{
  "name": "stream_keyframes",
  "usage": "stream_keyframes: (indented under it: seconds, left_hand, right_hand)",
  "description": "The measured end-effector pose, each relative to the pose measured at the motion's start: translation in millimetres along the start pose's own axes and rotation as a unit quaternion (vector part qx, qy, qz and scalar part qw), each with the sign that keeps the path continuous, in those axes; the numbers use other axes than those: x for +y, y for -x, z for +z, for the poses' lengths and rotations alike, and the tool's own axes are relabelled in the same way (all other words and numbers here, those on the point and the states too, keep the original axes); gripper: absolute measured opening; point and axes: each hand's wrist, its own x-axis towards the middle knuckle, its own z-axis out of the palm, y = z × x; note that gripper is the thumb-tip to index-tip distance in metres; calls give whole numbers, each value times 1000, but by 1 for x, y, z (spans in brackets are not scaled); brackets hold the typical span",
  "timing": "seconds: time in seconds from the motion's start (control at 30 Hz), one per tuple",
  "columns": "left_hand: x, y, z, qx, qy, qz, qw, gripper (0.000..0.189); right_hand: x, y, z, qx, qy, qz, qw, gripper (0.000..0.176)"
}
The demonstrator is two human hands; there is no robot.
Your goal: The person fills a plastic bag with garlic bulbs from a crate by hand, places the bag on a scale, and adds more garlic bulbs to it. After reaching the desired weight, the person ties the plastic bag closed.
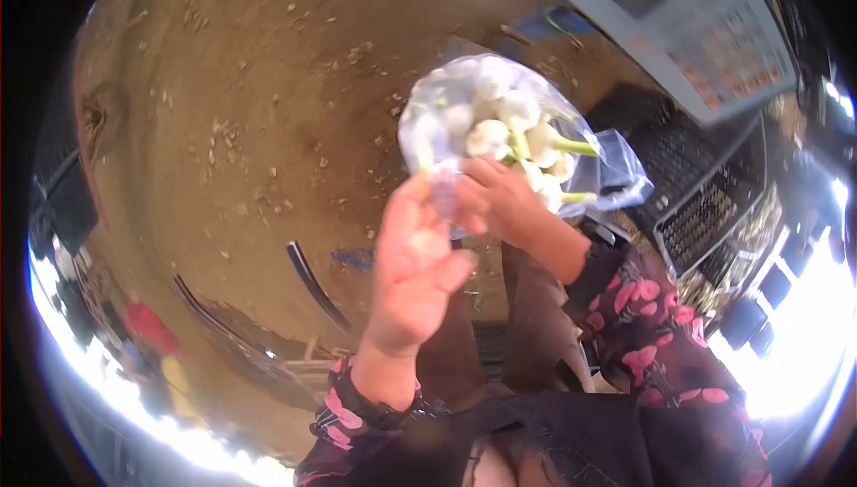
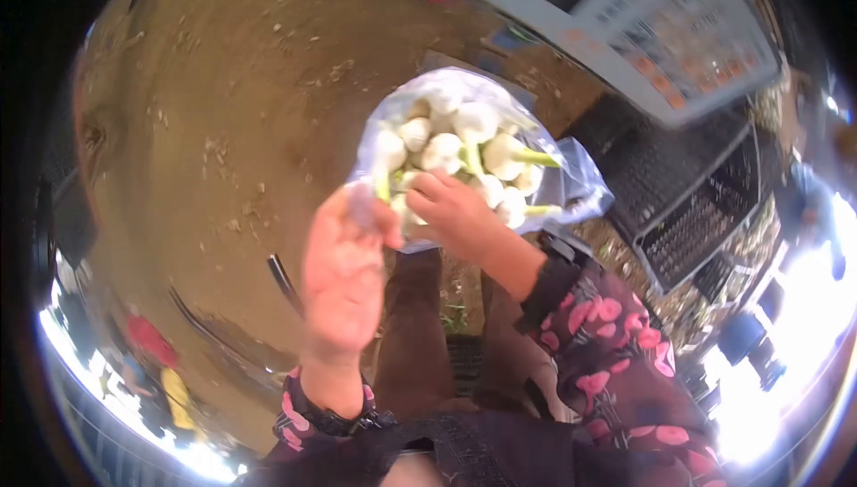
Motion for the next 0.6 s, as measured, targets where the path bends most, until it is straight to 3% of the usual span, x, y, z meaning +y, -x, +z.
stream_keyframes:
  seconds: [0.03, 0.07, 0.13, 0.2, 0.37, 0.5, 0.6]
  left_hand:
    - [-6, 4, -1, -30, 12, 12, 999, 70]
    - [-11, 9, 4, -10, 39, -12, 999, 71]
    - [-25, 10, 7, -60, -16, 10, 998, 73]
    - [-34, 16, 24, -56, -10, -27, 998, 76]
    - [-46, 20, 21, -45, -49, 36, 997, 80]
    - [-45, 25, 21, -32, -65, 72, 995, 82]
    - [-49, 21, 23, -18, -20, 60, 998, 79]
  right_hand:
    - [-8, 6, 0, 27, -151, 186, 970, 31]
    - [-12, 8, 2, 51, -285, 371, 882, 35]
    - [-14, -3, 3, 16, -236, 374, 897, 36]
    - [-13, -12, 3, -11, -154, 381, 912, 37]
    - [-21, -29, 18, -39, 46, 368, 928, 41]
    - [-50, -51, 22, -35, 173, 325, 929, 44]
    - [-66, -54, 25, 46, 214, 367, 904, 49]
